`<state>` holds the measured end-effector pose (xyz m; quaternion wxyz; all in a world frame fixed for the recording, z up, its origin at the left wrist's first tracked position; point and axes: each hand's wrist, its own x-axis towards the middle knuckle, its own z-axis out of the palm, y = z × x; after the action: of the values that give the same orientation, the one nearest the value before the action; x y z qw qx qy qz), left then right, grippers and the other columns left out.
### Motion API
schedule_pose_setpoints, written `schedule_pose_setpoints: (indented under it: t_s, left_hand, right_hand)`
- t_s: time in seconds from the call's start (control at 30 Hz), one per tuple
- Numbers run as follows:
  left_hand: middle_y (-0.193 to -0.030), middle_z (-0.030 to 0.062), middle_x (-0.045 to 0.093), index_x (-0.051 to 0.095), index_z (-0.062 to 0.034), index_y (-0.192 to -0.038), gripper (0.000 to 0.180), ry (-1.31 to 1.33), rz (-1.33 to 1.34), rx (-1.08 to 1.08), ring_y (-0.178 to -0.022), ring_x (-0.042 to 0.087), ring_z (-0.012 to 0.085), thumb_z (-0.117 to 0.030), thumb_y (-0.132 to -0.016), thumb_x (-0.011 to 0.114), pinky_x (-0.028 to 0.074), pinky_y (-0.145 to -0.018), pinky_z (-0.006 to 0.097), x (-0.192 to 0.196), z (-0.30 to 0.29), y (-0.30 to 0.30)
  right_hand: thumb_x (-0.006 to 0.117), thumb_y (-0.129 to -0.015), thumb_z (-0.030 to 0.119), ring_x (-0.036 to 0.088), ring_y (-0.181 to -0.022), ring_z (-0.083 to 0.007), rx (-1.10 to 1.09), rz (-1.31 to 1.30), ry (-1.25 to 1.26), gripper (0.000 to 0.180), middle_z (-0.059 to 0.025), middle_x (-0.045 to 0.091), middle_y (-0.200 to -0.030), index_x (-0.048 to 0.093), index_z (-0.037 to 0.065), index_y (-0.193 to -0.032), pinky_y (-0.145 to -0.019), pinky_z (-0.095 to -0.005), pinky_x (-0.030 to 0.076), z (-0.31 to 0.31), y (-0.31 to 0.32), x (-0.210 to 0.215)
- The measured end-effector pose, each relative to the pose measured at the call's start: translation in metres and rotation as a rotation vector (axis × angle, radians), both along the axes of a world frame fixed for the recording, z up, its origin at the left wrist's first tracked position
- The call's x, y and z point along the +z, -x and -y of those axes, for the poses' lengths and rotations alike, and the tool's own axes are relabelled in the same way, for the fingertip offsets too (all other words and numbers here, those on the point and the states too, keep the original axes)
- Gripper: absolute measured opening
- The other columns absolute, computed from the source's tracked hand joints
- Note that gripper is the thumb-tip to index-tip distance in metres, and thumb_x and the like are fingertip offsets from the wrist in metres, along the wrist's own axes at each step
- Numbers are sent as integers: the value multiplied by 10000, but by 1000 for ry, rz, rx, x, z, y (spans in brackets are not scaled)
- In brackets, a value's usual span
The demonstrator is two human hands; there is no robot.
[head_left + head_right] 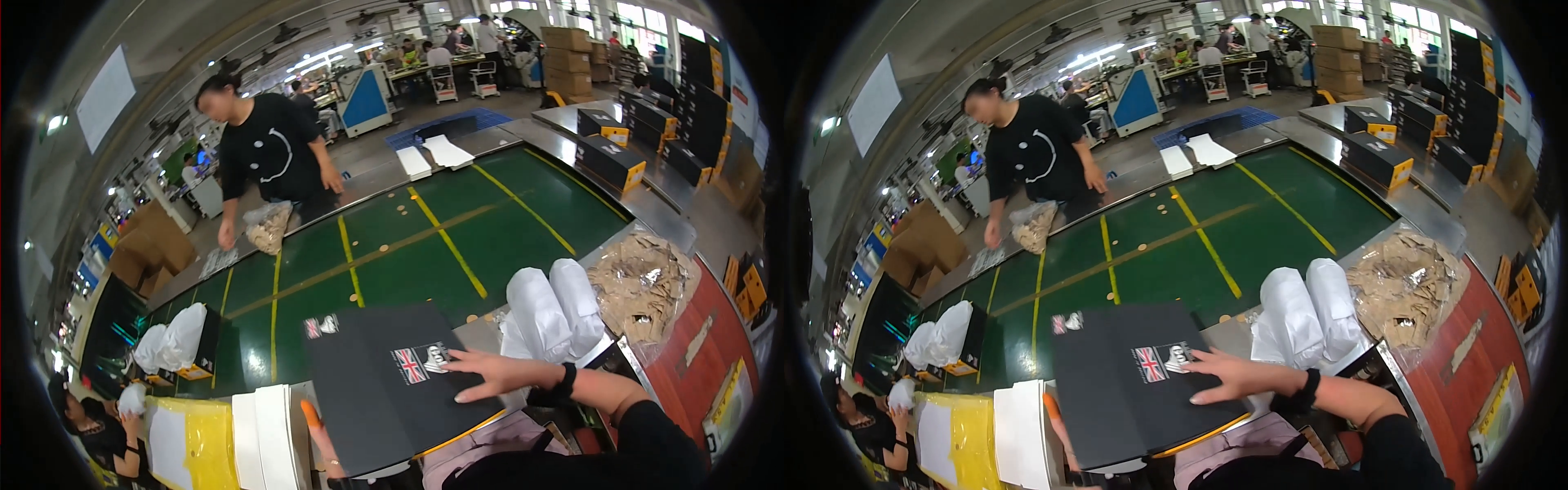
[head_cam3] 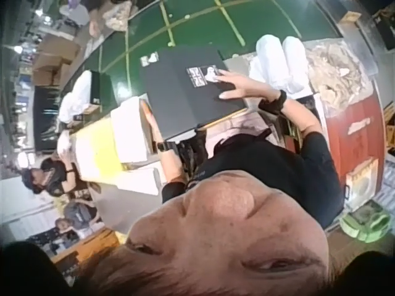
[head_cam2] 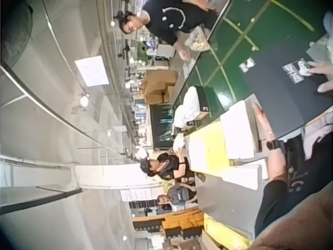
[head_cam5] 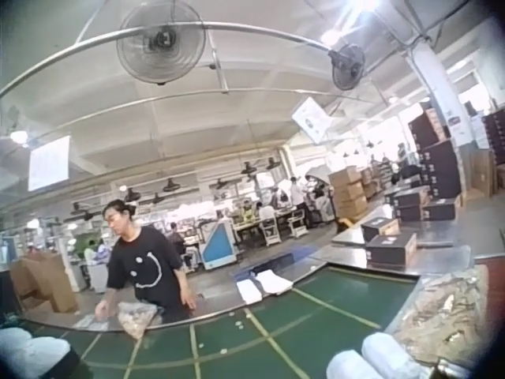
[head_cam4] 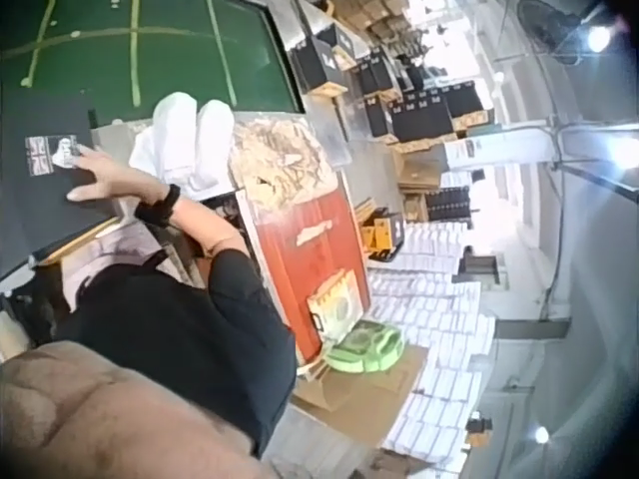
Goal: Packing shoes into individual boxes and preparing them on a conveyor belt in a manufacturing facility.
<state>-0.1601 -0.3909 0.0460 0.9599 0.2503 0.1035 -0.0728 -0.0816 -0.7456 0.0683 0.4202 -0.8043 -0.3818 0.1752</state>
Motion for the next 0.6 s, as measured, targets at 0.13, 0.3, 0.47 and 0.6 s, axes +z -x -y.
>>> schedule_pose_setpoints:
  t_s: [0.13, 0.3, 0.47, 0.6]
  left_hand:
    - [-1281, 185, 534, 401, -2, -1385, 631, -199, 131, -97, -1149, 569, 310, -452, -960, 525, 503, -944, 416, 56, 106, -48]
    - [-1261, 143, 518, 484, -1, -1262, 440, -1302, 898, -278, -1223, 479, 304, -335, -977, 503, 350, -1040, 390, 92, 173, -46]
    - [-1435, 216, 425, 387, 16, -1410, 700, -1730, 610, 24, -1338, 383, 373, -263, -842, 686, 280, -1124, 371, 55, 112, -99]
    - [-1257, 281, 552, 427, 86, -1340, 694, -2063, 258, 11, -1161, 536, 401, -191, -777, 724, 386, -1010, 402, -44, 30, -107]
  right_hand:
    - [636, -860, 522, 43, -1458, -425, 14, 6, -295, 889, -270, 4, -1572, 173, 175, -1535, -1153, -499, 153, -12, -10, 85]
    - [680, -800, 485, 17, -1482, -343, -31, 265, -115, 831, -221, -39, -1592, 342, 130, -1472, -1149, -460, 157, 11, -2, 150]
    - [750, -790, 260, 198, -1453, -310, -275, 37, -251, 433, -180, 118, -1591, 540, 119, -1142, -1115, -394, 248, 86, -10, 135]
    - [587, -790, 15, 462, -689, -33, -473, -292, -361, 308, -9, 530, -992, 542, 107, -1080, -565, -205, 354, 155, -16, 115]
